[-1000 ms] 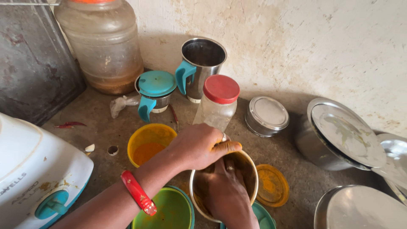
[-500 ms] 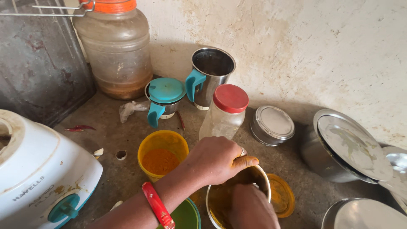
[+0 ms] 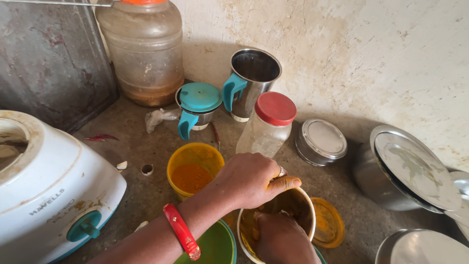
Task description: The person scoops orange spice powder from a container into a metal blender jar, handles dried red chilies on a small plate, places a plastic container on an overhead shelf, and fits the jar onto the mixer grinder base.
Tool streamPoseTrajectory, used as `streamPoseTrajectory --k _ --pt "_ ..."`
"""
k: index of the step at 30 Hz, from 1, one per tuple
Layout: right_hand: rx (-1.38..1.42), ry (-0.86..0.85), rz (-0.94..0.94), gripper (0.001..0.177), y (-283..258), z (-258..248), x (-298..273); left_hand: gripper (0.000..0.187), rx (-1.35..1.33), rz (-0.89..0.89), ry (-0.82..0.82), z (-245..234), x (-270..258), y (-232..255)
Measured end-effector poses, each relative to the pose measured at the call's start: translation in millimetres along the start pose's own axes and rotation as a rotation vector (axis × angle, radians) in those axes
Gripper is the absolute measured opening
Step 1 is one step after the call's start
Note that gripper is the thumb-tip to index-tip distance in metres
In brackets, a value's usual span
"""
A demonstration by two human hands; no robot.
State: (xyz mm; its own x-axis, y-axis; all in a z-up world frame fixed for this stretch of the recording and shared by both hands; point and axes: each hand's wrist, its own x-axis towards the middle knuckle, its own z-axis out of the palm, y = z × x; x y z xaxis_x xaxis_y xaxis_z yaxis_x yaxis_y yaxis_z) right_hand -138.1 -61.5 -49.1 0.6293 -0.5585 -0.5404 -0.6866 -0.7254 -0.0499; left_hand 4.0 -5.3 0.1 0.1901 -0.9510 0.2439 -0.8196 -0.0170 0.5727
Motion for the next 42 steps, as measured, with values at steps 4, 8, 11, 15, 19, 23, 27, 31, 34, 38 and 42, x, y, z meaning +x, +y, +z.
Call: streamPoseTrajectory --k 4,8,11,15,19,23,27,31,34,38,42 --pt "0.397 0.076 -0.154 0.033 16.3 -0.8 0.9 0.057 0.001 0.004 0.071 -0.6 -3.6 -1.1" --pt "0.502 0.466 -0.234 0.029 19.7 10.4 9.5 0.053 -0.007 -0.038 0.16 2.1 -8.3 -4.3" --pt "0.372 0.496 -0.109 0.032 15.5 11.4 10.1 0.046 -0.023 -0.02 0.194 4.3 -7.6 -3.7" --pt "0.26 0.41 0.005 0.04 2.8 5.5 0.2 0.03 -0.15 0.06 0.339 7.6 -14.8 -5.5" --pt "0.194 0.295 0.119 0.057 -6.9 -2.4 -12.1 0.018 -0.301 -0.011 0.471 11.5 -19.8 -8.6" --pt "0.151 0.175 0.142 0.061 -13.3 -14.9 -11.1 0.011 -0.23 0.049 0.601 12.8 -21.7 -11.7" --pt "0.294 0.137 0.076 0.077 0.3 -13.8 -19.5 0.01 -0.249 -0.01 0.565 16.5 -24.4 -11.9" --pt "0.09 0.031 0.084 0.08 0.6 -9.1 -16.5 0.008 -0.22 0.027 0.597 16.1 -23.4 -11.3" --pt "0.028 -0.029 0.089 0.087 -4.1 -4.8 -13.9 0.008 -0.192 0.033 0.603 16.7 -22.2 -9.2" --pt "0.008 -0.117 -0.018 0.095 -7.4 0.4 -9.6 0.01 -0.212 0.027 0.583 17.9 -27.3 -5.8" --pt "0.081 -0.097 -0.045 0.059 -4.9 11.9 -8.1 0.01 -0.176 0.04 0.597 21.2 -32.4 0.2"
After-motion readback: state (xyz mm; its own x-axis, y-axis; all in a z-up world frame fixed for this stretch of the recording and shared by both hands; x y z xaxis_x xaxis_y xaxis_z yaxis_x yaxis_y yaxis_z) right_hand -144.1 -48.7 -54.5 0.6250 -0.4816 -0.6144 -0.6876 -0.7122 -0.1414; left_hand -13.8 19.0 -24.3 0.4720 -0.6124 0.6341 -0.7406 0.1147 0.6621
